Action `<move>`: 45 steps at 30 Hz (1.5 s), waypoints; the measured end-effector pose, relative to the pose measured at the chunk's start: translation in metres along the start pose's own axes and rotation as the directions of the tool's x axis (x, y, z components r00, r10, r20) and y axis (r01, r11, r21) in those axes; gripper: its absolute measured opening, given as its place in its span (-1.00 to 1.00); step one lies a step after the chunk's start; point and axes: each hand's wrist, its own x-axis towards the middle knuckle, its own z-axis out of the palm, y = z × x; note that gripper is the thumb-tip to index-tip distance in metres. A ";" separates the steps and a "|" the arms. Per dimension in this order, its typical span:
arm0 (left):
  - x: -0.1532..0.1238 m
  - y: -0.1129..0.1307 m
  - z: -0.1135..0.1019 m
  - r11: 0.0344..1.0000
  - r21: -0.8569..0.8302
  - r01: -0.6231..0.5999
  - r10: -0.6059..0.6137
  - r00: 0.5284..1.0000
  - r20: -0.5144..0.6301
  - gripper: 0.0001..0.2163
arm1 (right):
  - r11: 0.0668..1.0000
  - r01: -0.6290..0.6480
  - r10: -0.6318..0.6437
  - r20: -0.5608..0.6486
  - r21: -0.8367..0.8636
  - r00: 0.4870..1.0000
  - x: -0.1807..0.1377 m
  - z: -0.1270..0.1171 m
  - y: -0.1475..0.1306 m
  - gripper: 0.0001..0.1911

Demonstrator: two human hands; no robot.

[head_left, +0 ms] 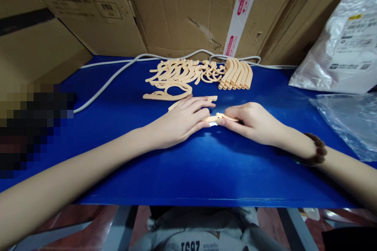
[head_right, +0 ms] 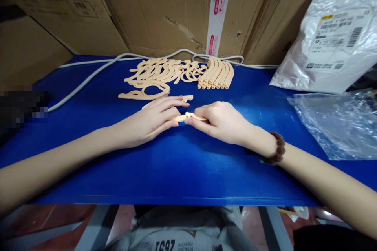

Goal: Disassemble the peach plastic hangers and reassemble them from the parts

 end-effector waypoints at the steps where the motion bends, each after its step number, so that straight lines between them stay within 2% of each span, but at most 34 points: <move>1: 0.000 0.000 0.000 1.000 0.000 0.001 -0.001 1.000 0.003 -0.72 | 0.999 0.006 -0.006 -0.003 -0.041 1.000 0.000 0.000 0.000 -0.52; 4: 0.000 0.001 -0.001 1.000 0.001 0.004 -0.004 1.000 0.019 -0.72 | 0.987 0.021 -0.021 0.001 -0.159 1.000 -0.002 -0.002 0.000 -0.55; 7: -0.001 0.000 -0.001 1.000 0.000 0.000 0.000 1.000 0.023 -0.73 | 0.979 0.030 -0.030 0.003 -0.201 1.000 -0.002 -0.003 0.000 -0.56; 20: -0.001 0.001 -0.002 1.000 0.006 -0.005 0.005 1.000 0.004 -0.71 | 1.000 0.018 -0.018 -0.039 0.008 0.999 -0.001 0.001 0.002 -0.52; 26: -0.001 0.001 0.000 1.000 -0.009 -0.008 0.008 1.000 0.005 -0.73 | 0.976 0.065 -0.076 -0.048 -0.206 0.996 -0.005 0.000 0.000 -0.54; 30: -0.001 0.001 0.000 1.000 -0.011 -0.008 0.008 1.000 0.014 -0.72 | 0.913 0.093 -0.141 -0.094 -0.396 0.985 -0.006 0.000 0.000 -0.50; 33: -0.001 0.001 0.000 1.000 -0.022 -0.003 0.003 1.000 0.017 -0.73 | 0.872 0.104 -0.174 -0.104 -0.479 0.979 -0.006 0.001 0.001 -0.48; 39: 0.000 0.002 -0.001 1.000 -0.022 -0.003 0.004 1.000 0.028 -0.75 | 0.829 0.111 -0.211 -0.124 -0.549 0.970 -0.006 0.001 0.000 -0.48; 45: 0.000 0.002 0.000 1.000 -0.001 -0.021 0.021 0.999 0.029 -0.75 | 0.875 0.113 -0.189 -0.118 -0.471 0.975 -0.007 0.002 0.003 -0.45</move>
